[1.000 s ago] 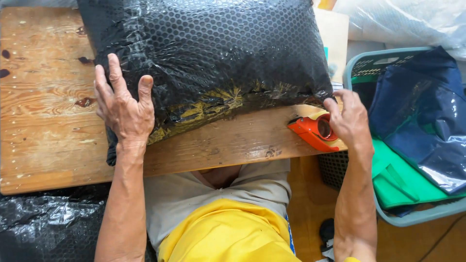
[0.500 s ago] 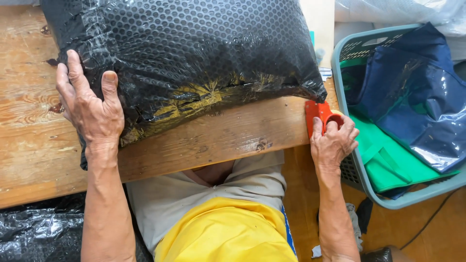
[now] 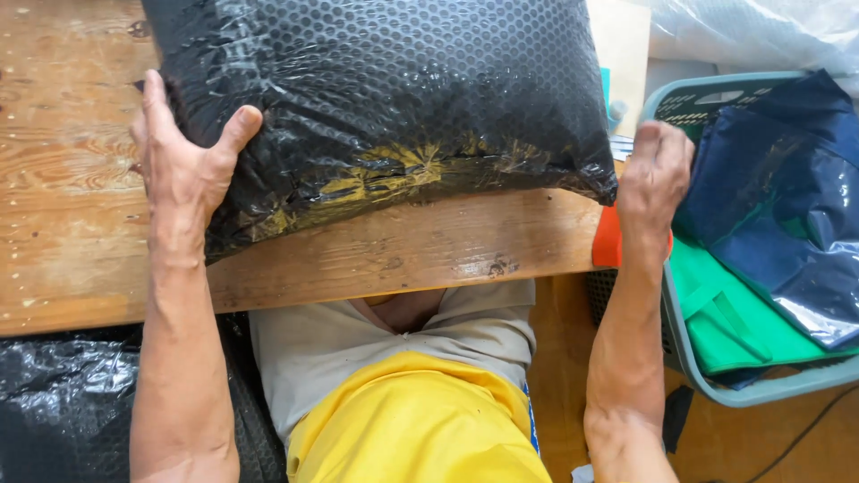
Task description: The person seals a large black bubble-wrap package by hand, using a tape dispenser to apply orange adhesive tape and a utility knife to cut pieces of tape.
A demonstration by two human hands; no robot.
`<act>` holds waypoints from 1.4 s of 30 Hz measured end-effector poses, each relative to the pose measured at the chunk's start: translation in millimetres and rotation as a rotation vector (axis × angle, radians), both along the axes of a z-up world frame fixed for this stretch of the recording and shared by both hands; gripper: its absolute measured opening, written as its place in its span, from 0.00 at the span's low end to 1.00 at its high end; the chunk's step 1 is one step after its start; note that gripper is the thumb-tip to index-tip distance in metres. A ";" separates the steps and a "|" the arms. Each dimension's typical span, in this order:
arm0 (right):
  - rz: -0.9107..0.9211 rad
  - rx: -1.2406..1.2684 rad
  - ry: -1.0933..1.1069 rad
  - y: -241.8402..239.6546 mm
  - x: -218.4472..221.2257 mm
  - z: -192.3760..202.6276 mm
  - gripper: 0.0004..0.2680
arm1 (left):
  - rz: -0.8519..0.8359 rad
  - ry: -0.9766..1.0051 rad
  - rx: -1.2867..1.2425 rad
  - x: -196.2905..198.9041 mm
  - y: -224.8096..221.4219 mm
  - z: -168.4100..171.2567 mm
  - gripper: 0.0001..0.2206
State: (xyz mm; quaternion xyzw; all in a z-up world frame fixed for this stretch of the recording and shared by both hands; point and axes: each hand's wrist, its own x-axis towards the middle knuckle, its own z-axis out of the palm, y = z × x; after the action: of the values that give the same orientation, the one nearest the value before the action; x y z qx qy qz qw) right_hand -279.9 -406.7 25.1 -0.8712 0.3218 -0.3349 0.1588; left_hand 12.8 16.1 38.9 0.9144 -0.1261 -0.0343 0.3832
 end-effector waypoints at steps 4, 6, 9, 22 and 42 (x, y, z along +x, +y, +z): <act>0.166 0.478 0.171 14.1 69.9 11.8 0.25 | 0.020 0.131 0.029 0.3 2.0 1.5 0.54; 0.082 0.540 0.203 37.3 74.1 30.6 0.31 | 0.008 0.051 0.003 -2.3 7.2 -5.8 0.51; -0.015 0.546 0.240 68.9 47.3 33.1 0.25 | 0.085 0.165 -0.021 -19.8 28.8 4.1 0.50; 0.583 -0.342 0.501 177.4 133.4 57.1 0.36 | -0.412 -0.391 0.443 -29.7 -18.1 44.4 0.42; 0.362 0.194 0.715 61.9 228.0 56.9 0.33 | -0.348 -0.070 0.373 28.0 -53.3 64.6 0.49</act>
State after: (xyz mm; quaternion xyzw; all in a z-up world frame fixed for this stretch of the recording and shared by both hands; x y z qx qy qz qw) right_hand -52.0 -344.8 82.0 -0.9562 0.2284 0.0545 0.1749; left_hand 40.7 -37.3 103.5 0.9344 -0.2862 -0.0908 0.1915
